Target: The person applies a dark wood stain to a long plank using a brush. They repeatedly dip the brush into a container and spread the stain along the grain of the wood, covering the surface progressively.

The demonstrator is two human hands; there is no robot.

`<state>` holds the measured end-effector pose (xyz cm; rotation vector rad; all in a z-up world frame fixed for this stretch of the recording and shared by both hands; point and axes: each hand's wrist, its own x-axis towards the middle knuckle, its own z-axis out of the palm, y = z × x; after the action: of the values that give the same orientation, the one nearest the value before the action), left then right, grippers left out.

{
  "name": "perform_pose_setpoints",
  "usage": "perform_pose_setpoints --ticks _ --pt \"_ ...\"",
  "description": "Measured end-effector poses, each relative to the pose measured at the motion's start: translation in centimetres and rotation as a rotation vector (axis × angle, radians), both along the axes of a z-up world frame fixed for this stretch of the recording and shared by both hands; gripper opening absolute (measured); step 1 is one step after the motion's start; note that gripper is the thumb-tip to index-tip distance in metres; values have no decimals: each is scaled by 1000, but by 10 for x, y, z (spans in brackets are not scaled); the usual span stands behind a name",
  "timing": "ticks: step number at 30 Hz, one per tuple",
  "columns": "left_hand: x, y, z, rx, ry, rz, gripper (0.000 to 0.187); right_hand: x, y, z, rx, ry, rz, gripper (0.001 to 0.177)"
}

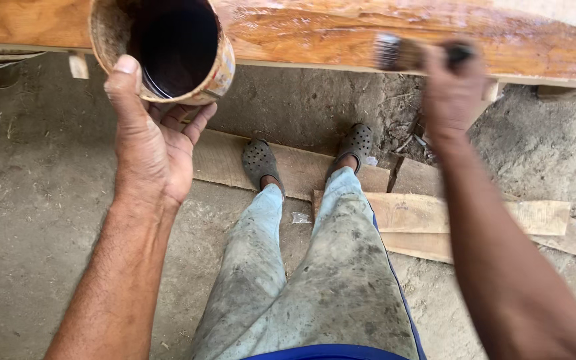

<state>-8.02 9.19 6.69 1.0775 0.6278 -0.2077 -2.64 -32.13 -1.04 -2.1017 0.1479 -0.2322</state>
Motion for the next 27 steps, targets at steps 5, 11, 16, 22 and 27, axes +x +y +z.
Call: perform_pose_setpoints --ticks 5,11,16,22,27 --pt "-8 24 -2 -25 -17 16 124 -1 -28 13 -409 -67 8 5" --pt "-15 53 -2 9 -93 20 124 18 210 -87 -123 -42 202 14" --pt "-17 69 -4 36 -77 22 124 52 238 -76 183 10 329 21" --pt "-12 60 -11 11 -44 21 124 54 -39 -8 7 7 97 9" --pt "-8 48 -14 14 -47 3 124 57 -131 -18 -378 -40 152 17"
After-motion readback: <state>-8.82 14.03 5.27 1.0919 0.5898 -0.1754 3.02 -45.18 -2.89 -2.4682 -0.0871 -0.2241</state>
